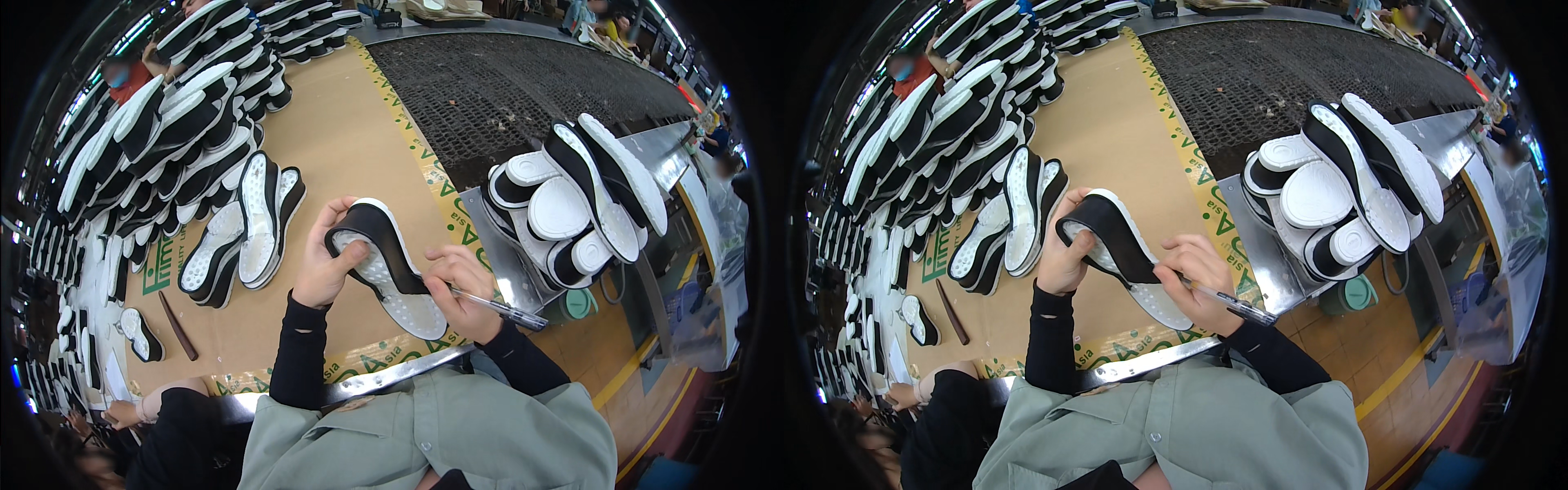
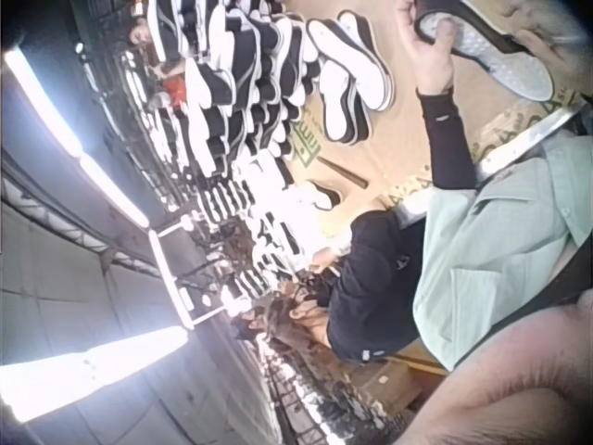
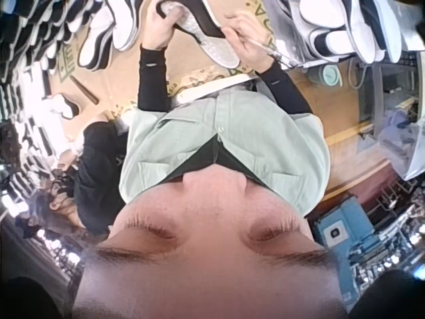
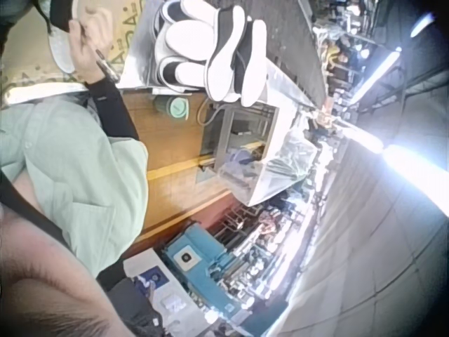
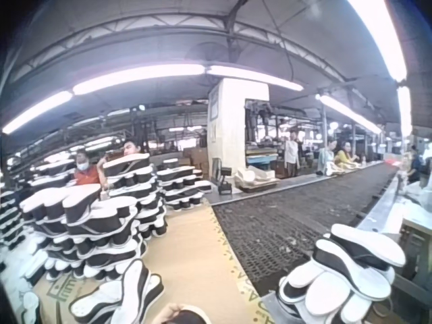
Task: The person assembles shoe soles by hand, using a small tool to press and align the black and white layers. They repeatedly pick up soles from a stack, manipulate them on the table, and place finished units into a separate pile.
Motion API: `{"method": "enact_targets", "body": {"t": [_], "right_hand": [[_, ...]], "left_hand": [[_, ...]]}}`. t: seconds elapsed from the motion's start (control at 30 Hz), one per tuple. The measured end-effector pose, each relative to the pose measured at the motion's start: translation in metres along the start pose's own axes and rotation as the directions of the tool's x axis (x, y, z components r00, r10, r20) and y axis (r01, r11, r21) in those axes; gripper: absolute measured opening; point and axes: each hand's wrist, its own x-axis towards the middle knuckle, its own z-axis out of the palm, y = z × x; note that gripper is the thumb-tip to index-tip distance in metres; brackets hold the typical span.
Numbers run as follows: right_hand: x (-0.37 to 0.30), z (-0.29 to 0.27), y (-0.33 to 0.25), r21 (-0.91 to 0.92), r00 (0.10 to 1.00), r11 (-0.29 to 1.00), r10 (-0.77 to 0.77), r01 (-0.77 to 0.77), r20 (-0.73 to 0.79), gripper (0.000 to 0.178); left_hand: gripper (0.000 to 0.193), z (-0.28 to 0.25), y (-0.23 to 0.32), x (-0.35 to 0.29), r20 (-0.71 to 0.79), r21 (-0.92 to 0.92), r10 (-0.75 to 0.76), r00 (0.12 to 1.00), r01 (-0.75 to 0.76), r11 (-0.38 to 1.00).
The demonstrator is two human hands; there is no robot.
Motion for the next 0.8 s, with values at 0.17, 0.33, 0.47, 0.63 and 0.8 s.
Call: {"method": "enact_targets", "body": {"t": [0.17, 0.33, 0.47, 0.63, 0.8], "right_hand": [[-0.029, -0.015, -0.001, -0.063, 0.992, 0.991, 0.123, -0.122, 0.012, 0.004], [-0.050, -0.019, 0.001, -0.086, 0.985, 0.982, 0.172, -0.170, 0.016, 0.004], [-0.054, -0.019, 0.000, -0.026, 0.982, 0.982, 0.188, -0.187, 0.038, 0.005], [-0.044, -0.044, -0.003, 0.087, 0.969, 0.972, 0.226, -0.218, -0.102, 0.009], [-0.033, -0.094, -0.012, -0.004, 0.931, 0.962, 0.263, -0.273, -0.252, 0.020]], "left_hand": [[0.067, -0.006, -0.006, 0.002, -0.011, -0.025, -0.023, 1.000, 0.023, 0.999], [0.065, -0.004, -0.008, 0.002, -0.062, -0.006, -0.003, 0.998, 0.003, 1.000], [0.060, -0.005, -0.009, 0.005, -0.094, -0.002, 0.012, 0.995, -0.012, 1.000], [0.048, -0.011, -0.016, 0.011, -0.286, -0.046, -0.001, 0.958, -0.012, 0.999], [0.047, -0.027, -0.037, 0.032, -0.557, -0.238, -0.074, 0.827, -0.073, 0.969]]}}
